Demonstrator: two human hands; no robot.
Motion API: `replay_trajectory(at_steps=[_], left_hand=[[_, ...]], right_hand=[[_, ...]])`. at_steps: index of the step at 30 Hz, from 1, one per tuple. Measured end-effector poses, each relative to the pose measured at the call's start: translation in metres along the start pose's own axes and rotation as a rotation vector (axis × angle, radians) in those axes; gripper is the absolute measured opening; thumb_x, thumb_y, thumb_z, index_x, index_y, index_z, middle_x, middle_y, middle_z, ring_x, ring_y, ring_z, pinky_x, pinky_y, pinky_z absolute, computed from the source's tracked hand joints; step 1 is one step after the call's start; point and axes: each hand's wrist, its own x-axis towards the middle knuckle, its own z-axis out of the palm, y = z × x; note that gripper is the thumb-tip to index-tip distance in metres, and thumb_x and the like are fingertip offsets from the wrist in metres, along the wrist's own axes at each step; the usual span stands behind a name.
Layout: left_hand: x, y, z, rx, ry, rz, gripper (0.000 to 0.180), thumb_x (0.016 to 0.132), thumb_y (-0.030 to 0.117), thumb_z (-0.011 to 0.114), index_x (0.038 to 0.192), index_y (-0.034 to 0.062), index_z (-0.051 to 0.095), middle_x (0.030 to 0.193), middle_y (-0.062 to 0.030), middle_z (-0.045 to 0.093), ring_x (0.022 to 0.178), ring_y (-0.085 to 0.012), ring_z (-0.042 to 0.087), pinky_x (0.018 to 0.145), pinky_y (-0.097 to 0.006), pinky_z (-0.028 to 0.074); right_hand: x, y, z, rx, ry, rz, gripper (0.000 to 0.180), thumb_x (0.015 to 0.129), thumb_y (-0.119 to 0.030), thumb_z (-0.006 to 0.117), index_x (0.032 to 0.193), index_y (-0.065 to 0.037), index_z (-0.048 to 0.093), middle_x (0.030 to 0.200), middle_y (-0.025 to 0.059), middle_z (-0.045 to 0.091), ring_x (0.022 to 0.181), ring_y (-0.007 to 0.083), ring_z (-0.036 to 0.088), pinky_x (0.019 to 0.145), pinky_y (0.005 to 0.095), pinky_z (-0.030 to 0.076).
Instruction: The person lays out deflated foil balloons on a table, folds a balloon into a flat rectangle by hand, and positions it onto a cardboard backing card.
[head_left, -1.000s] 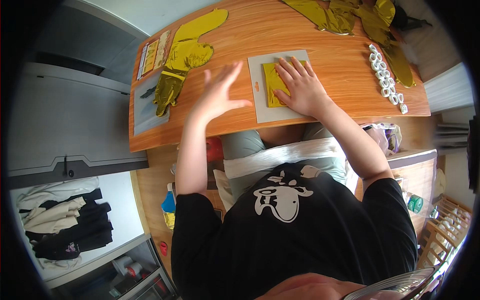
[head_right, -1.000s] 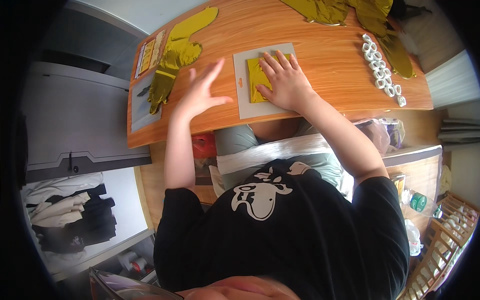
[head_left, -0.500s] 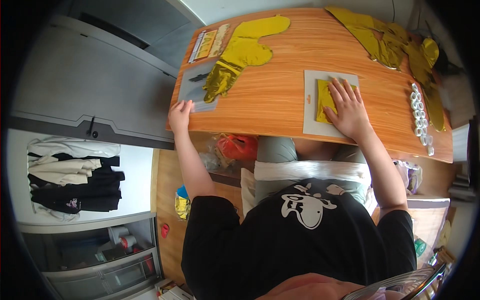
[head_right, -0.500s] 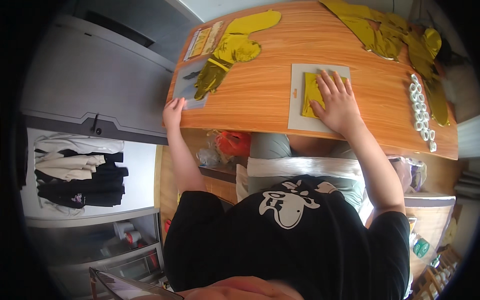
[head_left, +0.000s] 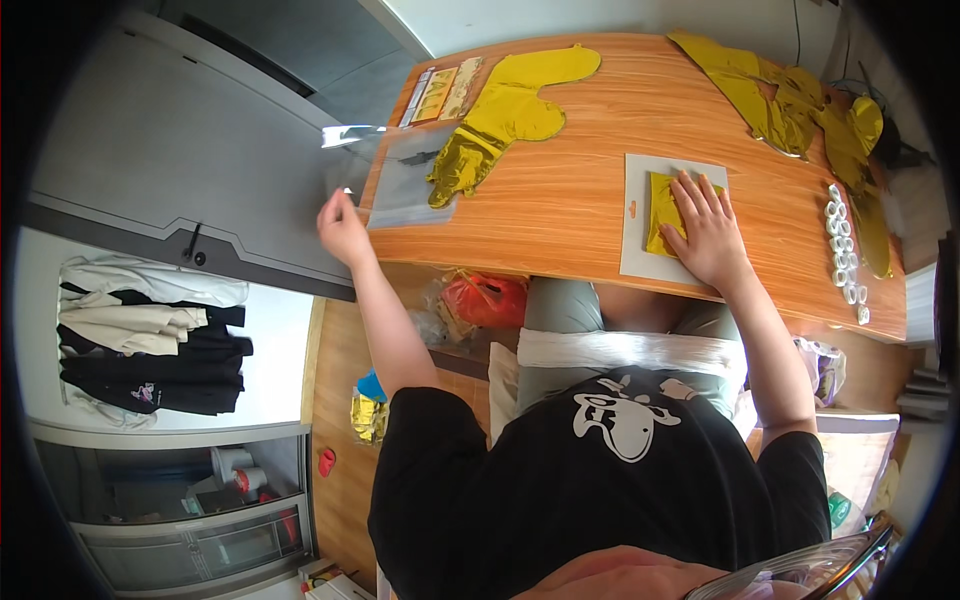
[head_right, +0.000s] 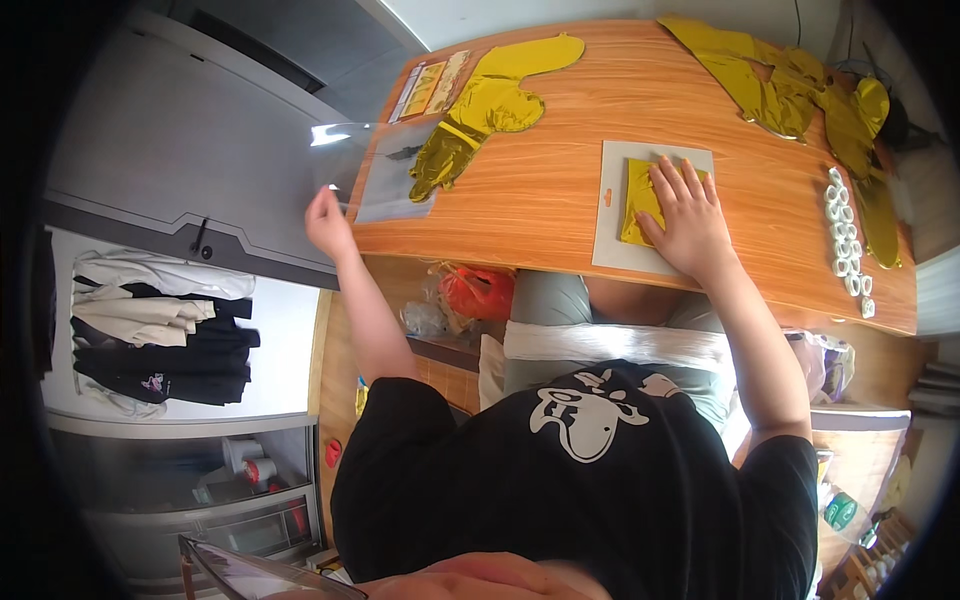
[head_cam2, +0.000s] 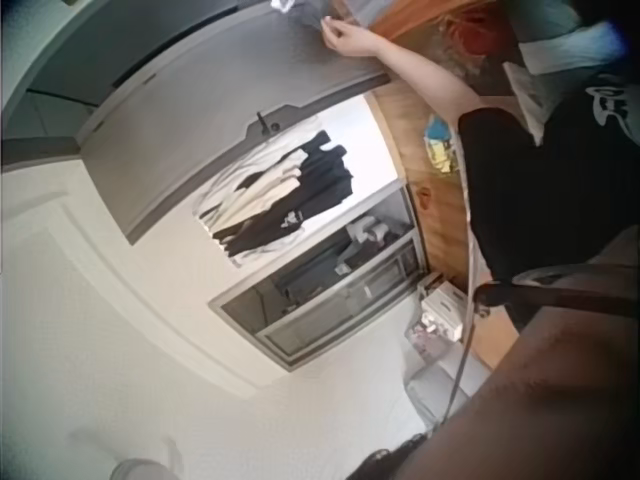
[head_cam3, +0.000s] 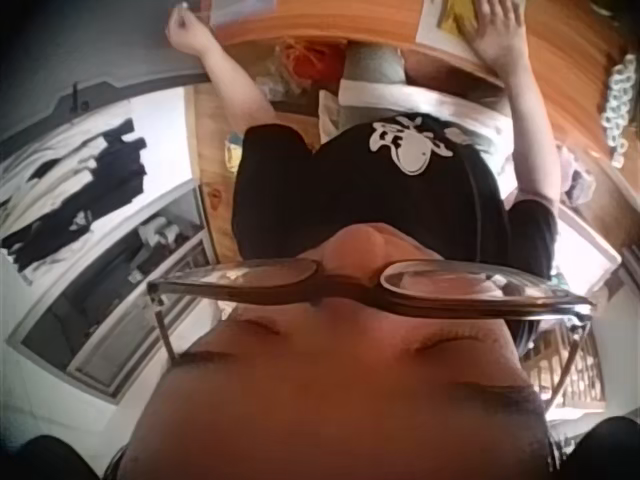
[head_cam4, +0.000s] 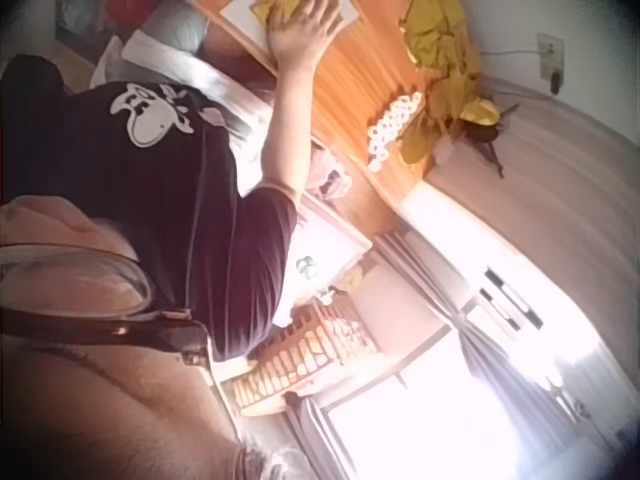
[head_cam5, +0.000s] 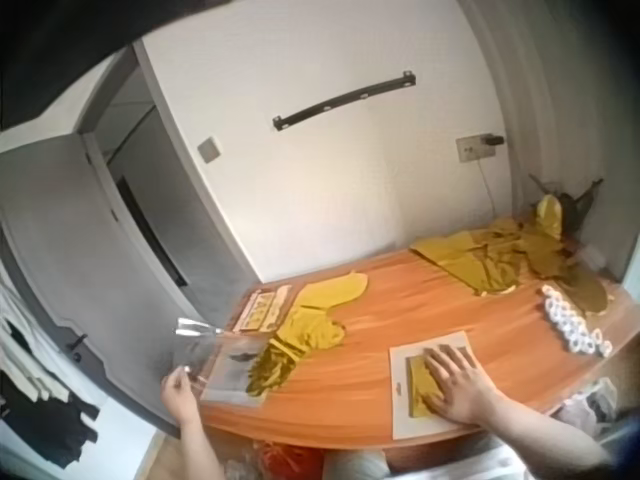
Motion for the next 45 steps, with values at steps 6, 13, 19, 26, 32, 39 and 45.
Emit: replay_trajectory(at_steps=[6,13,19,26,32,39,45], left_hand=[[-0.024,0.078,-0.034,-0.811,0.212,-0.508,0.044,0.102,0.025,0.066,0.136,-0.0024,0.058,0.121,-0.0092,0.067,0.108,-0.0226,0.067,0.093,-0.035,0.055],[-0.126,0.104,-0.013,-1.012,-0.2,-0.422,0.044,0.099,0.011,0.069,0.138,0.0006,0.052,0.128,-0.0083,0.059,0.113,-0.018,0.064,0.102,-0.036,0.054],[-0.177,0.105,0.005,-0.87,-0.294,-0.396,0.043,0.093,0.001,0.072,0.132,0.0026,0.055,0.119,-0.0068,0.058,0.11,-0.0179,0.062,0.099,-0.033,0.053],[-0.2,0.142,-0.029,0.274,-0.656,0.189,0.057,0.079,0.039,0.085,0.128,0.0149,0.068,0.133,-0.0127,0.06,0.115,-0.0346,0.062,0.094,-0.048,0.05],[-0.187,0.175,-0.006,0.0,-0.683,0.591,0.058,0.082,0.04,0.081,0.135,0.0199,0.066,0.142,-0.0123,0.058,0.134,-0.0311,0.051,0.113,-0.048,0.035],[-0.173,0.167,0.066,-0.305,-1.37,0.612,0.051,0.088,0.035,0.078,0.136,0.0218,0.068,0.153,-0.008,0.051,0.14,-0.0308,0.047,0.115,-0.048,0.034],[-0.223,0.216,0.066,0.098,-1.073,0.643,0.066,0.09,0.054,0.071,0.146,0.0231,0.057,0.153,-0.0137,0.047,0.143,-0.0358,0.042,0.116,-0.054,0.032]], right_hand=[[-0.004,0.004,-0.001,-0.004,-0.007,0.048,0.07,0.101,-0.047,0.053,0.157,-0.008,0.038,0.165,0.0119,0.034,0.155,0.0351,0.025,0.125,0.0574,0.017],[-0.001,0.005,0.006,-0.004,0.026,0.019,0.07,0.101,-0.049,0.052,0.156,-0.007,0.039,0.164,0.0123,0.036,0.154,0.0364,0.028,0.124,0.059,0.019],[-0.004,0.006,0.005,0.004,0.027,-0.014,0.071,0.102,-0.05,0.051,0.157,-0.008,0.038,0.165,0.0123,0.035,0.154,0.0362,0.028,0.125,0.0573,0.018],[-0.03,0.004,0.002,-0.01,0.008,0.008,0.071,0.102,-0.05,0.05,0.158,-0.009,0.037,0.165,0.012,0.034,0.154,0.0357,0.026,0.126,0.0569,0.017],[-0.043,0.0,-0.004,-0.004,0.017,0.005,0.07,0.102,-0.049,0.05,0.158,-0.009,0.037,0.165,0.0121,0.034,0.155,0.0348,0.024,0.126,0.0563,0.015],[-0.041,-0.004,0.001,-0.007,0.063,0.118,0.07,0.101,-0.05,0.051,0.157,-0.01,0.039,0.164,0.0117,0.036,0.153,0.0364,0.028,0.124,0.0602,0.018],[-0.035,-0.002,0.009,-0.028,0.134,0.347,0.071,0.101,-0.052,0.052,0.156,-0.009,0.041,0.164,0.012,0.036,0.153,0.0371,0.029,0.122,0.0635,0.02]])
